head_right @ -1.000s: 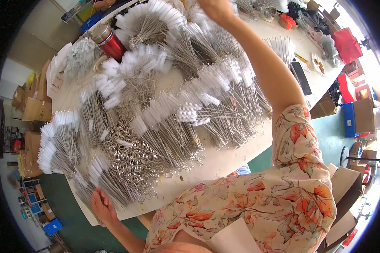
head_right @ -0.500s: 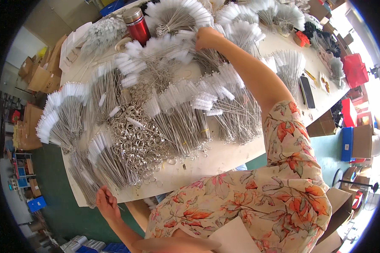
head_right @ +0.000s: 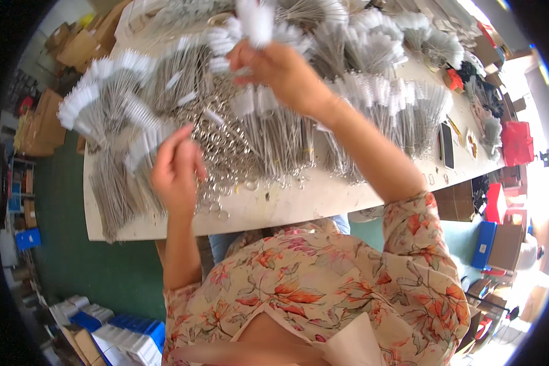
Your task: The person is manually assembling small white nylon brushes onto metal key-rings in a factory setting.
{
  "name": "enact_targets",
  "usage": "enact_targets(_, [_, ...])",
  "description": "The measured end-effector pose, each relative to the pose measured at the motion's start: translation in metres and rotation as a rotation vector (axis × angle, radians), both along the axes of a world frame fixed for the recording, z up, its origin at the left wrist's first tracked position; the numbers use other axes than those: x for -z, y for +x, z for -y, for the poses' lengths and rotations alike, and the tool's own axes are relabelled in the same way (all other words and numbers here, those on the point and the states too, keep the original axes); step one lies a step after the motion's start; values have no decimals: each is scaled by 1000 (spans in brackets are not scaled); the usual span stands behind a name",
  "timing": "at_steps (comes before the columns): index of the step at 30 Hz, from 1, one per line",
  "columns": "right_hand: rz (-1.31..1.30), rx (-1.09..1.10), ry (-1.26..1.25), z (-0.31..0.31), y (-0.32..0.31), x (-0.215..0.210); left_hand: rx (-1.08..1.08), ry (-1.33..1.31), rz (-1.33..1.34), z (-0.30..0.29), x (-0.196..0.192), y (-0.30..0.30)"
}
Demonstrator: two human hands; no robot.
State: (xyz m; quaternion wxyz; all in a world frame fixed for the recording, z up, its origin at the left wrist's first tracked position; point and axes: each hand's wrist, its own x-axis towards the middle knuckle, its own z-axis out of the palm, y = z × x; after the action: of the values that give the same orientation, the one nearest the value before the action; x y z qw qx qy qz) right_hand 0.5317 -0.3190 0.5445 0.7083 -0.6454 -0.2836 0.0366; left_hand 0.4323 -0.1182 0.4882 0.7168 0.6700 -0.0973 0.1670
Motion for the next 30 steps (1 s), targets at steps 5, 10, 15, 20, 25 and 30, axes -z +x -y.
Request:
enact_targets(5, [-230, 21, -111, -43, -74, 33, -88, 317, 193, 32, 18, 22])
enact_targets(10, [-106, 241, -165, -6, -83, 76, -292, 237, 443, 32, 22, -5])
enact_targets(15, [-846, 87, 582, -16, -111, 106, 23, 370, 538, 55, 72, -28])
enact_targets(20, [-646, 49, -26, 43, -113, 54, 14, 540, 416, 35, 87, -57])
enact_targets(25, [385, -87, -1749, 61, -136, 50, 173, 427, 55, 20, 105, -80])
enact_targets(30, [281, -70, -1527, 42, -162, 110, 354, 366, -156, 25, 114, -96])
